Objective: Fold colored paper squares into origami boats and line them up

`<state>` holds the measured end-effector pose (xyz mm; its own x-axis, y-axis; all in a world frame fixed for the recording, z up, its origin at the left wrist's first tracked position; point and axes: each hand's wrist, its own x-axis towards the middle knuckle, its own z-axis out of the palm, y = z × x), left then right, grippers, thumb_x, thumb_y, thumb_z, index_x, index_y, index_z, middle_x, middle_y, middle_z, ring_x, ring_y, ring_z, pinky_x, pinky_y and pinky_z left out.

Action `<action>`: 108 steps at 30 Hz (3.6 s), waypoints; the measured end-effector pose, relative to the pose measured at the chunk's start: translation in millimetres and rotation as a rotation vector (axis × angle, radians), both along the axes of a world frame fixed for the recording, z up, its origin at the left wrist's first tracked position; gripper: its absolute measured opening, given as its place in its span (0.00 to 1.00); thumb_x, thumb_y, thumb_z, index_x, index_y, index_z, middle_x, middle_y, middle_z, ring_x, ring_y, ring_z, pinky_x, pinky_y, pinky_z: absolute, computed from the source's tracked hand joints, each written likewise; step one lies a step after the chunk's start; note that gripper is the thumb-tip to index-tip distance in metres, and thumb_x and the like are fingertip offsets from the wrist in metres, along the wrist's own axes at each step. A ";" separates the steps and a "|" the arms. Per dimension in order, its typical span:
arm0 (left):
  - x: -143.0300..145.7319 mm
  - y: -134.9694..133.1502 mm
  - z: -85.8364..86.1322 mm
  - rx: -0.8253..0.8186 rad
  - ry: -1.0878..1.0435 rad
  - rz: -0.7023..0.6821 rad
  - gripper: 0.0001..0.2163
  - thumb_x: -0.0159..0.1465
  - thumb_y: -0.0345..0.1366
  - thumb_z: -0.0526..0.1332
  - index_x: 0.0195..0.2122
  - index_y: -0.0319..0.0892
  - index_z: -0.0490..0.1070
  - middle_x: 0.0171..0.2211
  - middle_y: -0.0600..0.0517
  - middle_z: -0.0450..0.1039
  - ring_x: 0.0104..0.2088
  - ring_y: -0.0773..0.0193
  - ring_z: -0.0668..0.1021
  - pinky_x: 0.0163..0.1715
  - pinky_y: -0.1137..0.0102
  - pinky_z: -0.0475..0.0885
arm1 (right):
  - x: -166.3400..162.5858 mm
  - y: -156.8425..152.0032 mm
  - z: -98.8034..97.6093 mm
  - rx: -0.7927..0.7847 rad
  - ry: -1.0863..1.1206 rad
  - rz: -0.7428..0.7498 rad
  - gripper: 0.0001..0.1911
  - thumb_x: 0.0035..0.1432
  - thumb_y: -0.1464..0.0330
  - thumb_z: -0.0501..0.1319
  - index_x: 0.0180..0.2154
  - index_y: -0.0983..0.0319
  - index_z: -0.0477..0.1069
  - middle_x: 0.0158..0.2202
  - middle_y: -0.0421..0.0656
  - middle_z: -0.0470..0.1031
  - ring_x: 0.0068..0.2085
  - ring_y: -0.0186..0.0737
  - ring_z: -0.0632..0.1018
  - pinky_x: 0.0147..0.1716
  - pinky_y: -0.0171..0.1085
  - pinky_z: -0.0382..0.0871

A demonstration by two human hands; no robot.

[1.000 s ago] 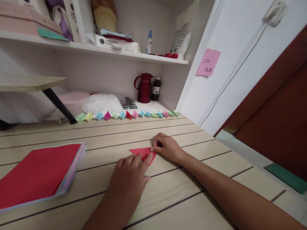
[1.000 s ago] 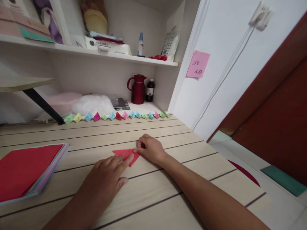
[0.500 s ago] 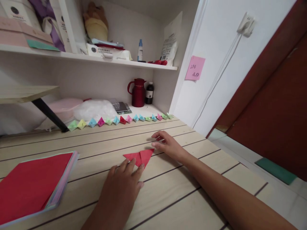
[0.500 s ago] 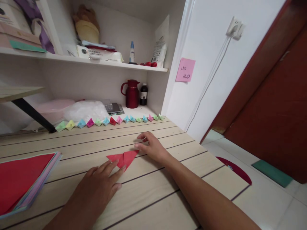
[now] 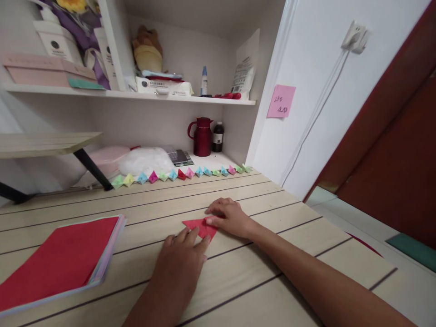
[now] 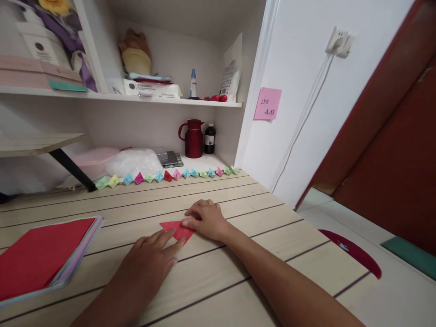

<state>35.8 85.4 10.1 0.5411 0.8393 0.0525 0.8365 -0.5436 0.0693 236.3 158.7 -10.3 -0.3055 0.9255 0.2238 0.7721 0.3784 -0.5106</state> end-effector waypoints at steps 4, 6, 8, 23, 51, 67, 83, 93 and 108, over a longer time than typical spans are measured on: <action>-2.5 1.0 -4.5 0.033 -0.032 -0.020 0.20 0.65 0.30 0.52 0.55 0.54 0.71 0.56 0.44 0.72 0.57 0.46 0.72 0.52 0.46 0.66 | -17.2 0.9 -1.3 -0.049 0.033 -0.037 0.06 0.49 0.67 0.69 0.33 0.57 0.78 0.40 0.43 0.75 0.45 0.45 0.71 0.48 0.45 0.58; -3.2 1.6 -6.5 0.049 -0.049 -0.022 0.20 0.66 0.31 0.50 0.54 0.54 0.71 0.56 0.45 0.72 0.57 0.46 0.72 0.53 0.46 0.65 | -17.2 4.4 -2.6 -0.088 0.094 -0.034 0.03 0.48 0.69 0.68 0.29 0.58 0.77 0.37 0.42 0.76 0.45 0.44 0.71 0.48 0.44 0.59; -3.0 1.9 -7.1 0.060 -0.057 -0.017 0.19 0.66 0.31 0.49 0.53 0.54 0.72 0.57 0.45 0.71 0.57 0.47 0.72 0.54 0.45 0.64 | -13.5 7.6 -4.1 -0.113 0.155 -0.017 0.03 0.47 0.69 0.69 0.27 0.59 0.77 0.37 0.41 0.76 0.45 0.44 0.72 0.48 0.42 0.60; -0.2 -0.1 -3.4 -0.008 -0.072 -0.009 0.20 0.62 0.26 0.51 0.51 0.49 0.74 0.55 0.44 0.73 0.54 0.48 0.73 0.57 0.44 0.59 | -17.0 4.1 -0.9 -0.103 0.094 -0.051 0.01 0.48 0.69 0.68 0.28 0.58 0.78 0.36 0.42 0.75 0.44 0.43 0.72 0.48 0.40 0.61; 10.2 13.0 -13.7 -0.550 -1.656 0.448 0.20 0.51 0.34 0.70 0.45 0.38 0.73 0.42 0.43 0.79 0.43 0.57 0.80 0.48 0.66 0.71 | -34.9 -31.5 18.3 -0.354 1.078 0.057 0.20 0.41 0.55 0.72 0.26 0.63 0.69 0.25 0.38 0.69 0.27 0.33 0.67 0.30 0.34 0.61; 8.3 18.6 -16.8 -0.686 -1.781 0.428 0.32 0.47 0.34 0.74 0.54 0.42 0.68 0.51 0.41 0.76 0.49 0.54 0.78 0.52 0.63 0.71 | -30.5 -36.2 19.7 -0.554 1.230 0.081 0.17 0.40 0.62 0.73 0.31 0.63 0.74 0.27 0.39 0.74 0.30 0.34 0.71 0.33 0.34 0.64; 7.1 10.6 -11.1 -0.798 -1.817 0.516 0.10 0.56 0.27 0.68 0.39 0.39 0.72 0.38 0.48 0.76 0.37 0.68 0.77 0.45 0.72 0.74 | -26.0 -40.1 20.6 -0.544 1.143 -0.045 0.25 0.56 0.57 0.64 0.54 0.53 0.62 0.42 0.40 0.72 0.39 0.36 0.74 0.41 0.37 0.66; -0.4 17.7 -10.7 -0.700 -1.929 0.533 0.10 0.53 0.26 0.69 0.34 0.41 0.70 0.33 0.52 0.77 0.36 0.70 0.78 0.48 0.73 0.72 | -18.6 -38.5 18.5 -0.414 1.030 0.083 0.21 0.44 0.59 0.72 0.36 0.59 0.67 0.34 0.39 0.73 0.35 0.37 0.72 0.36 0.35 0.64; 14.7 13.7 -11.5 -0.822 -1.856 0.337 0.27 0.46 0.36 0.75 0.48 0.42 0.73 0.36 0.48 0.80 0.34 0.63 0.80 0.47 0.66 0.71 | -17.0 -41.9 19.9 -0.045 0.676 0.268 0.04 0.56 0.70 0.63 0.35 0.58 0.77 0.38 0.43 0.74 0.42 0.41 0.74 0.43 0.38 0.65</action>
<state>50.5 99.1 -1.4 0.1494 0.9813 -0.1216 -0.4661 0.1783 0.8666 219.3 116.8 9.6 -0.3309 0.8510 0.4077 0.1658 0.4778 -0.8627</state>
